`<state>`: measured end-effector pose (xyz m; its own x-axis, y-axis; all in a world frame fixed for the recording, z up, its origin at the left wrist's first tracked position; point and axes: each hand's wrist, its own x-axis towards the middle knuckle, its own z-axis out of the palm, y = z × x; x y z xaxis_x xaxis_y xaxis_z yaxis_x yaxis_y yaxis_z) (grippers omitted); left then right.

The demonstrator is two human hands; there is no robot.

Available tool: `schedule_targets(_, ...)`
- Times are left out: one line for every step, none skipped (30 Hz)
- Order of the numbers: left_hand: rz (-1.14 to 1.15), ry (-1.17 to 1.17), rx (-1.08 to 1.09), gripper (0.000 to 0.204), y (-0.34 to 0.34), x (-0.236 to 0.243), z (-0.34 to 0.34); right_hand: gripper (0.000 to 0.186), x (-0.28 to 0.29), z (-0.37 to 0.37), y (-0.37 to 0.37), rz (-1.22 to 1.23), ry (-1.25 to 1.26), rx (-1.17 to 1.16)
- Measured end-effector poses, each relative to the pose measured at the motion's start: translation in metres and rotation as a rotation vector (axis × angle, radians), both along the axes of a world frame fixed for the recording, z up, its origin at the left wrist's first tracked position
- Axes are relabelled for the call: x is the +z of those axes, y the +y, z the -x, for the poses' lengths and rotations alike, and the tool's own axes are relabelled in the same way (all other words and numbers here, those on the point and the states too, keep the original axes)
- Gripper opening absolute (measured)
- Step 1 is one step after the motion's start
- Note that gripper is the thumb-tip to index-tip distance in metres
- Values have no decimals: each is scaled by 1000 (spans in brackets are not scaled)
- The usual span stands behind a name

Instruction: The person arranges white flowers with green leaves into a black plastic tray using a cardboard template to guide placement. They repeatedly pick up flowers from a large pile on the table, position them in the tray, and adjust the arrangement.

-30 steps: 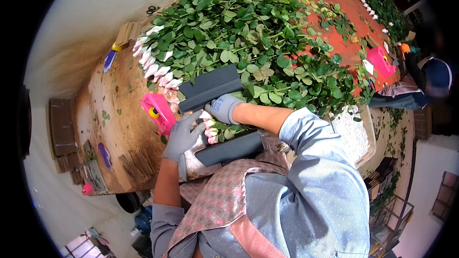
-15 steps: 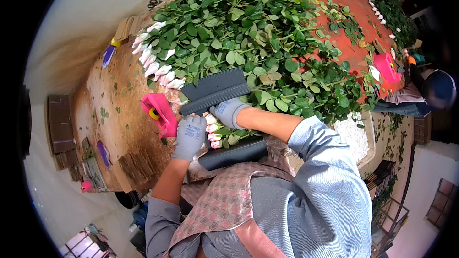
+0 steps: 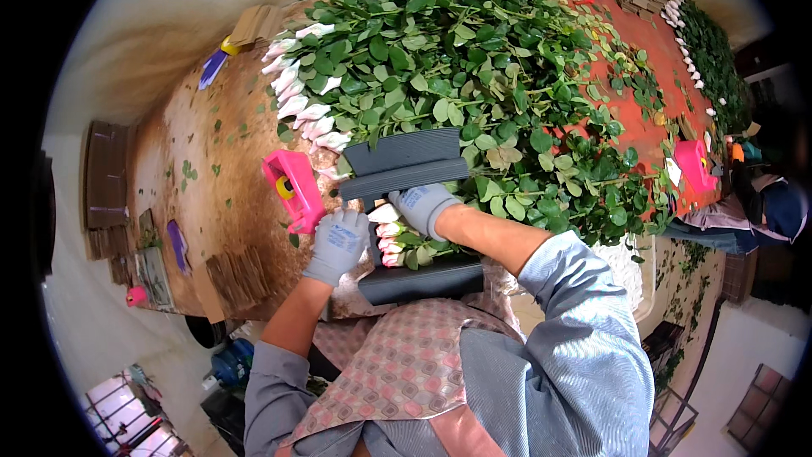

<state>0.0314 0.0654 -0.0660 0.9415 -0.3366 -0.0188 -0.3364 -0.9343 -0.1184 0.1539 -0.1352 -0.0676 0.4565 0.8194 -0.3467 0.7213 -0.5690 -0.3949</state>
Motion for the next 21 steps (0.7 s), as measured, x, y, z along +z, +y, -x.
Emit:
schedule_targets(10,6,15,13,2,-1,2,26,1,0,-1,-16,-1,0)
schedule_targets(20,13,31,14,4,-2,3,26,1,1,-2,-32,-2,0)
schedule_targets(30,20,47,14,6,-1,5,26,2,1,-3,-48,-2,2)
schedule_targets(15,53,87,13,9,0,5,25,6,1,-2,-39,-6,4)
schedule_targets(0,87,129,12,14,3,4,25,11,1,-1,-31,-11,7)
schedule_targets(-14,120,172,11,20,6,5,25,15,1,0,-22,-15,12)
schedule_targets(16,96,226,12,31,11,10,26,15,1,1,-5,-25,20)
schedule_targets(52,73,279,13,47,14,18,28,12,1,2,19,-34,27)
schedule_targets(88,50,333,14,59,17,26,29,10,1,2,42,-44,36)
schedule_targets(138,58,314,16,65,20,37,29,12,1,4,61,-46,55)
schedule_targets(190,65,298,17,68,24,50,30,13,1,6,80,-48,77)
schedule_targets(242,71,282,19,70,28,63,30,15,1,8,99,-51,100)
schedule_targets(256,84,283,17,69,32,79,31,19,3,12,100,-63,112)
schedule_targets(274,100,279,15,66,35,95,32,22,7,16,105,-72,121)
schedule_targets(292,114,275,13,62,39,113,33,24,11,17,110,-82,130)
schedule_targets(303,151,330,13,59,45,134,35,17,16,17,124,-136,126)
schedule_targets(341,222,412,12,55,62,144,38,4,18,12,141,-191,107)
schedule_targets(376,295,502,11,52,76,158,41,-4,21,10,153,-243,96)
schedule_targets(313,251,559,13,64,62,196,42,-2,23,11,152,-227,102)
schedule_targets(246,209,610,15,82,50,242,44,3,23,13,151,-209,103)
schedule_targets(180,255,718,14,89,55,270,46,10,22,13,154,-191,93)
